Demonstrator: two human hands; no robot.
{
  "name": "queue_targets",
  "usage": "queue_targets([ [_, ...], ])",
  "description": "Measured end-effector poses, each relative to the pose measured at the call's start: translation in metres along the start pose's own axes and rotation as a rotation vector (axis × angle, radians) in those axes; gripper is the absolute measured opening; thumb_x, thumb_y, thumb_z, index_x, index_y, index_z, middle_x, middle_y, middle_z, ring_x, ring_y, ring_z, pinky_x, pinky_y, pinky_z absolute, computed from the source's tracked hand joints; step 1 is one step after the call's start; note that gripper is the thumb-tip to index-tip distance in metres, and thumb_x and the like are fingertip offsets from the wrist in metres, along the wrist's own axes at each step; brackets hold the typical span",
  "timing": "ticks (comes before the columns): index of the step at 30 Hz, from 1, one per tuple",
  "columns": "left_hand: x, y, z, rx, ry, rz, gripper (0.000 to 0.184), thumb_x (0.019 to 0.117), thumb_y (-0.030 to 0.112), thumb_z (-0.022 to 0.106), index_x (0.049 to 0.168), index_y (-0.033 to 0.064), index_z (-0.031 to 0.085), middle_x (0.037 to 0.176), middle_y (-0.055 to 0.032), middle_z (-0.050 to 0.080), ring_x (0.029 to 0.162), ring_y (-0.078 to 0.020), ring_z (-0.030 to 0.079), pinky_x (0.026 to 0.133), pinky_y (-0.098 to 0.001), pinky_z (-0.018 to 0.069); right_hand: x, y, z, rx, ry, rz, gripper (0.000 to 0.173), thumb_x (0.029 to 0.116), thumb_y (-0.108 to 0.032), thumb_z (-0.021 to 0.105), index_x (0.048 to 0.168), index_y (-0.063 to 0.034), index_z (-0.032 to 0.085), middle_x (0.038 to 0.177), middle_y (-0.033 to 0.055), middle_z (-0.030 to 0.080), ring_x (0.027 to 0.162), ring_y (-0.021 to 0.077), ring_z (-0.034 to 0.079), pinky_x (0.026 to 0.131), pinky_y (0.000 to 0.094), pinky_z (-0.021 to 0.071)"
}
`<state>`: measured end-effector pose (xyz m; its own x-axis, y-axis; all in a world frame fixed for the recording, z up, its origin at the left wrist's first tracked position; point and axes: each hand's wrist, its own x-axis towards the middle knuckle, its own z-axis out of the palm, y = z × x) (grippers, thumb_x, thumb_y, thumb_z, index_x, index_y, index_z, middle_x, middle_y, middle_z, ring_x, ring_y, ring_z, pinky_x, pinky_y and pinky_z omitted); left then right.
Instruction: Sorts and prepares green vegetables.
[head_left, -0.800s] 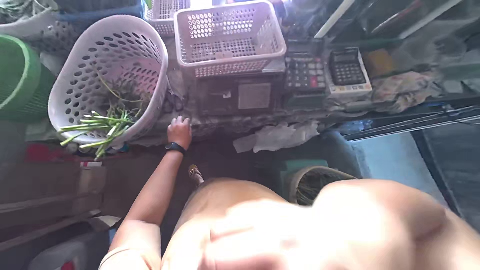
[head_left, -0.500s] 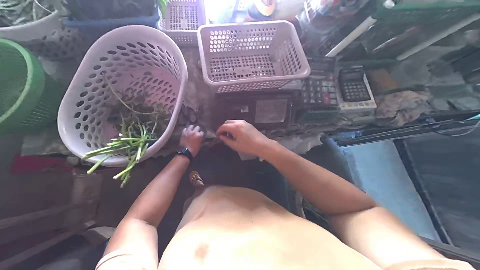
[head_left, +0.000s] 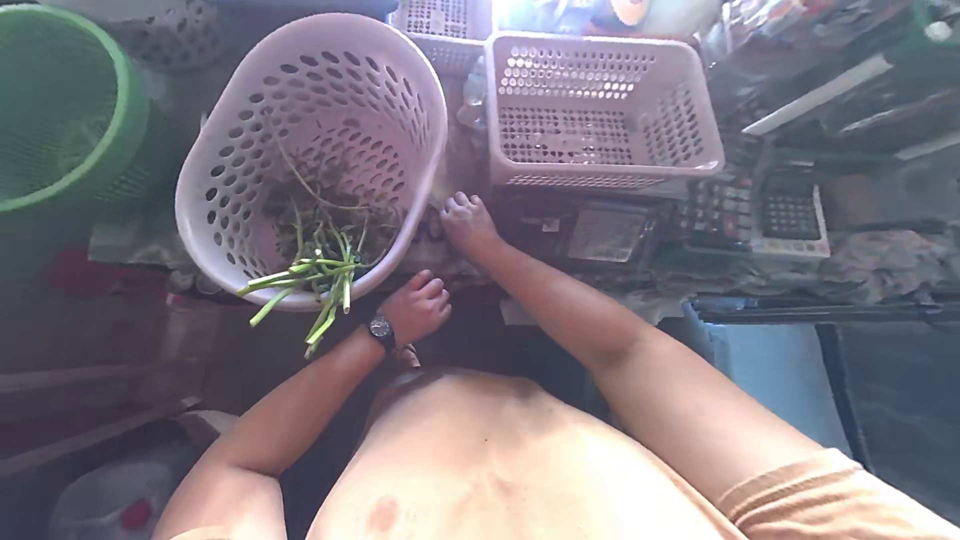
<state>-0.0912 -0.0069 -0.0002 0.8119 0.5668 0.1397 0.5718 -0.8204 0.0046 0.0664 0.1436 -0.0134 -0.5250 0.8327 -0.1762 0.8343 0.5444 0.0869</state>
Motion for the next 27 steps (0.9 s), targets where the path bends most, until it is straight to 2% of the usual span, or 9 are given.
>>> queue_targets([
  [3,-0.003,0.01,-0.011,-0.036,-0.009,0.008,0.018,0.0971,-0.001,0.056,0.1,0.0068,0.073,0.095,-0.0095,0.075,0.108,-0.0276,0.07,0.114,-0.0473,0.0431,-0.02,-0.003,-0.011,0.145,0.027,-0.007,0.02,0.0947,0.002,0.059,0.112,0.0026,0.07,0.12,0.0229,0.066,0.123,0.0423,0.058,0.096,0.0571,0.0484],
  [6,-0.002,0.019,-0.02,-0.05,0.044,0.03,0.018,0.0984,0.001,0.055,0.097,0.0061,0.072,0.089,-0.0098,0.075,0.104,-0.028,0.072,0.112,-0.0478,0.0458,-0.071,-0.003,-0.03,0.544,0.054,-0.004,0.033,0.0882,-0.002,0.07,0.121,-0.0017,0.07,0.123,0.0223,0.065,0.118,0.0428,0.06,0.094,0.0614,0.0517],
  [9,0.003,0.032,-0.026,-0.049,0.1,0.047,0.018,0.0996,0.003,0.053,0.097,0.0059,0.071,0.088,-0.0098,0.074,0.102,-0.0279,0.072,0.11,-0.0475,0.0472,-0.142,0.001,-0.032,0.991,-0.082,-0.152,0.053,0.0835,0.01,0.064,0.133,-0.0071,0.065,0.132,0.0126,0.064,0.12,0.0235,0.063,0.103,0.045,0.0534],
  [11,0.01,0.042,-0.032,-0.064,0.113,0.068,0.018,0.1004,0.004,0.052,0.095,0.006,0.07,0.087,-0.0097,0.073,0.102,-0.0278,0.072,0.11,-0.0477,0.0472,-0.186,0.004,-0.018,1.151,-0.14,-0.231,0.065,0.081,0.01,0.062,0.144,-0.0044,0.056,0.142,0.0138,0.059,0.13,0.0202,0.058,0.111,0.0397,0.0474],
  [13,0.02,0.055,-0.037,-0.08,0.082,0.114,0.018,0.1015,0.004,0.051,0.096,0.0054,0.068,0.089,-0.0107,0.073,0.104,-0.0289,0.071,0.11,-0.0493,0.0471,-0.222,0.002,-0.004,1.214,-0.057,-0.226,0.067,0.0855,0.0,0.067,0.15,-0.0018,0.049,0.145,0.0153,0.058,0.134,0.0182,0.055,0.115,0.0349,0.0442],
  [21,0.09,0.119,-0.045,-0.163,0.073,0.376,0.016,0.1006,0.002,0.052,0.098,0.0066,0.067,0.093,-0.0102,0.073,0.106,-0.0296,0.07,0.11,-0.0512,0.0463,-0.319,0.014,0.027,1.182,0.377,0.083,0.047,0.095,-0.024,0.071,0.136,-0.0006,0.063,0.123,0.0148,0.069,0.116,0.016,0.065,0.104,0.0327,0.0523],
  [23,0.104,0.134,-0.036,-0.334,0.096,0.348,0.015,0.102,0.007,0.054,0.099,0.0079,0.068,0.094,-0.009,0.073,0.106,-0.0274,0.07,0.111,-0.0491,0.0451,-0.344,0.016,0.034,1.193,0.46,0.156,0.048,0.095,-0.025,0.071,0.135,-0.0001,0.064,0.121,0.0127,0.071,0.113,0.0141,0.066,0.102,0.0326,0.0535],
  [25,0.116,0.15,-0.034,-0.78,0.071,0.178,0.015,0.1005,0.011,0.059,0.105,0.0021,0.07,0.099,-0.0104,0.074,0.106,-0.0222,0.07,0.108,-0.0411,0.0481,-0.368,0.013,0.034,1.342,0.543,0.275,0.049,0.092,-0.019,0.074,0.134,0.0029,0.062,0.12,0.0105,0.07,0.109,0.0105,0.067,0.098,0.0292,0.0561],
  [27,0.126,0.164,-0.039,-1.365,-0.023,-0.062,0.024,0.098,0.005,0.061,0.119,-0.0081,0.062,0.1,-0.0109,0.072,0.095,-0.0163,0.07,0.091,-0.0348,0.0583,-0.392,0.011,0.03,1.55,0.626,0.396,0.054,0.0895,-0.011,0.076,0.138,0.0046,0.056,0.123,0.0106,0.067,0.109,0.0139,0.067,0.097,0.032,0.0582],
])
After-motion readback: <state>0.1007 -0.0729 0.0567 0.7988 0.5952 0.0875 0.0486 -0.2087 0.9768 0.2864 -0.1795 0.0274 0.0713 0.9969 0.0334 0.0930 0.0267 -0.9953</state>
